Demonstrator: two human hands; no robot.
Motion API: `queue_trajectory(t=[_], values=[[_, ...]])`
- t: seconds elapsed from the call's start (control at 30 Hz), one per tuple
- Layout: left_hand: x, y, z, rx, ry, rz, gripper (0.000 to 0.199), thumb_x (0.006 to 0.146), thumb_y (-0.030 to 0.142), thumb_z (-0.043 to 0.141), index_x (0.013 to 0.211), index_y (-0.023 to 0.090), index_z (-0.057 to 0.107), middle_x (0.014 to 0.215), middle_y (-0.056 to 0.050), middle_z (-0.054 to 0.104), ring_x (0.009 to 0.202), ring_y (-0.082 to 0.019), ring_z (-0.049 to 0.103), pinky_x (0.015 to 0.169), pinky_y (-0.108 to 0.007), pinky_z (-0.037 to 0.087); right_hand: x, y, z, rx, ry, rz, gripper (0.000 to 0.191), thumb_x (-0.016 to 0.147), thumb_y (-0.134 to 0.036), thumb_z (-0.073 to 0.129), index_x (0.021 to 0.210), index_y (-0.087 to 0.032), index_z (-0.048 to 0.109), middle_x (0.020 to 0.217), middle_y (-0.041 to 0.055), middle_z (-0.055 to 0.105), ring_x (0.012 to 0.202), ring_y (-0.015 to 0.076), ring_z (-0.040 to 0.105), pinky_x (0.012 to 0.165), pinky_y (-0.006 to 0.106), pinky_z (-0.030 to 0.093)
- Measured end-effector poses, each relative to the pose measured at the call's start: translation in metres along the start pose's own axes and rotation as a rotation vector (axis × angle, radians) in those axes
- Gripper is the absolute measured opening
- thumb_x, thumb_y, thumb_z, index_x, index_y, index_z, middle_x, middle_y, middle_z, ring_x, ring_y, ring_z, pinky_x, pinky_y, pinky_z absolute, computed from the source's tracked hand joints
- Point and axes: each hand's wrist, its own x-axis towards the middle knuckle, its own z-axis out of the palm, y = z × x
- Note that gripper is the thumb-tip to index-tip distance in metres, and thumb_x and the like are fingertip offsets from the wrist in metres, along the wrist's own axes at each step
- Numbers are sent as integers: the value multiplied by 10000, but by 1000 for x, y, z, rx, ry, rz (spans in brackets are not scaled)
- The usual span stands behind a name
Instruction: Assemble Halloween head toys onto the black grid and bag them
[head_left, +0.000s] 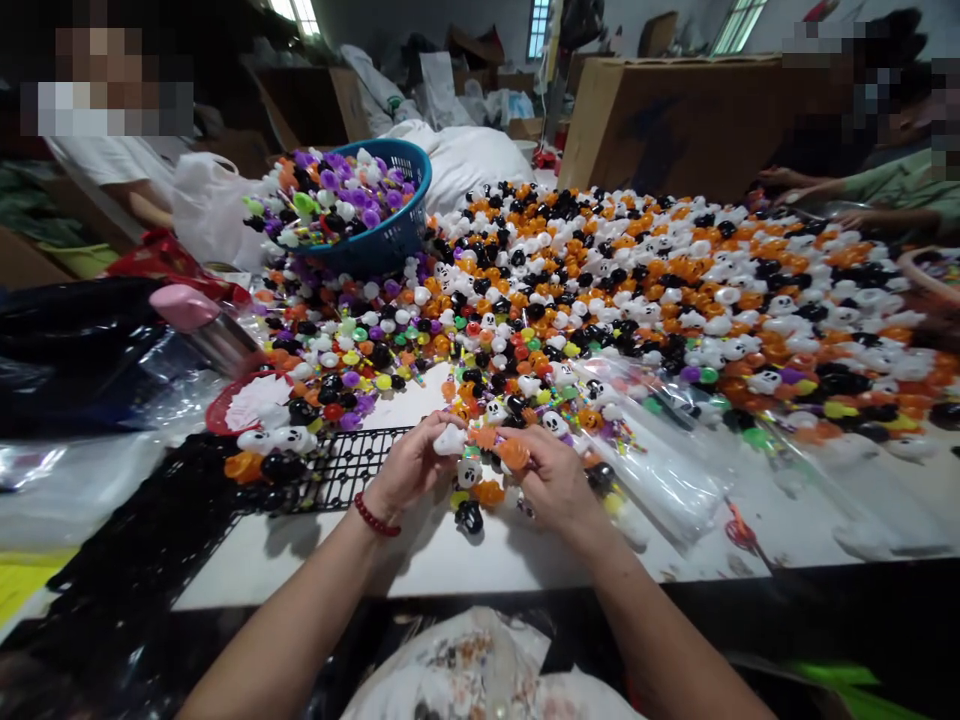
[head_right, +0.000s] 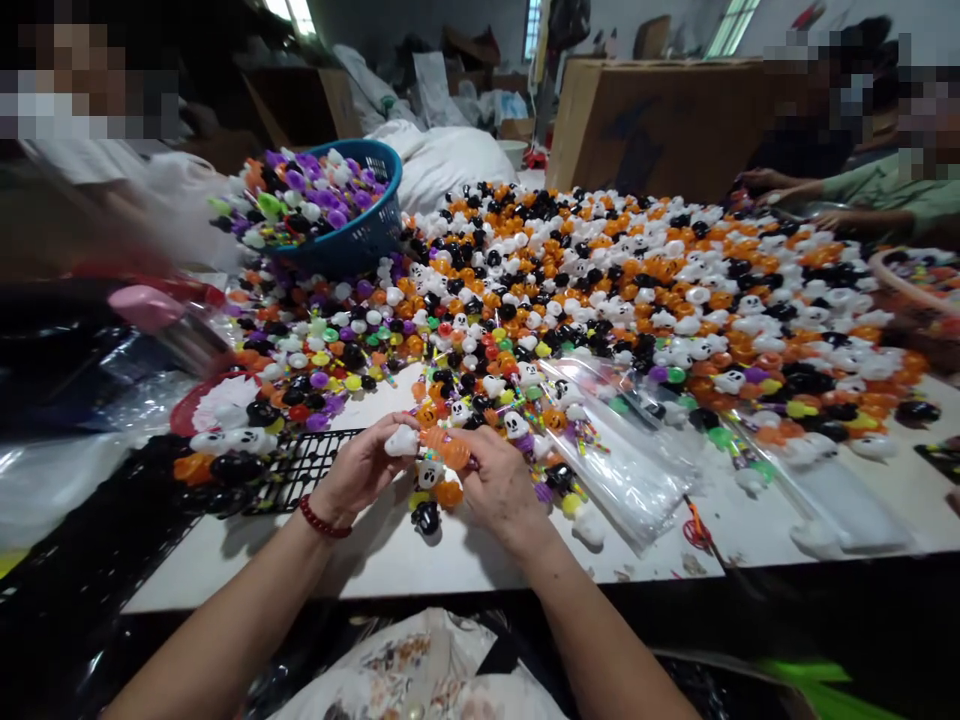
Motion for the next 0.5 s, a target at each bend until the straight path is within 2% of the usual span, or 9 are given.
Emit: queue_trajectory(t=[0.13,0.3,0.37,0.5], values=[[-6,-5,5,34,-20,9,246,796,367,683,891,140,684,770,4,545,596,-59,443,459,-147,346,-3,-4,-2,-59,-49,-21,446,827,-53,492,1198,-206,687,975,65,657,881,187,620,797,304,499],[-8,-8,12,143,21,42,354,810,491,663,849,139,667,710,12,535,551,-58,416,437,-162,297,-5,-12,-12,-63,-134,0,500,787,-11,478,1175,-230,704,844,24,591,776,154,574,718,259,462],[-7,-11,17,199,61,42,426,823,574,619,815,149,647,660,21,529,516,-59,406,431,-171,289,-5,-13,-14,-43,-165,7,489,786,-11,488,1154,-241,715,835,17,596,767,149,571,710,254,448],[-7,-15,26,340,216,58,566,832,709,488,718,165,592,543,29,502,445,-77,398,408,-204,281,-5,-11,-12,45,-207,21,439,800,-24,514,1109,-248,730,855,13,645,786,149,591,717,254,439]])
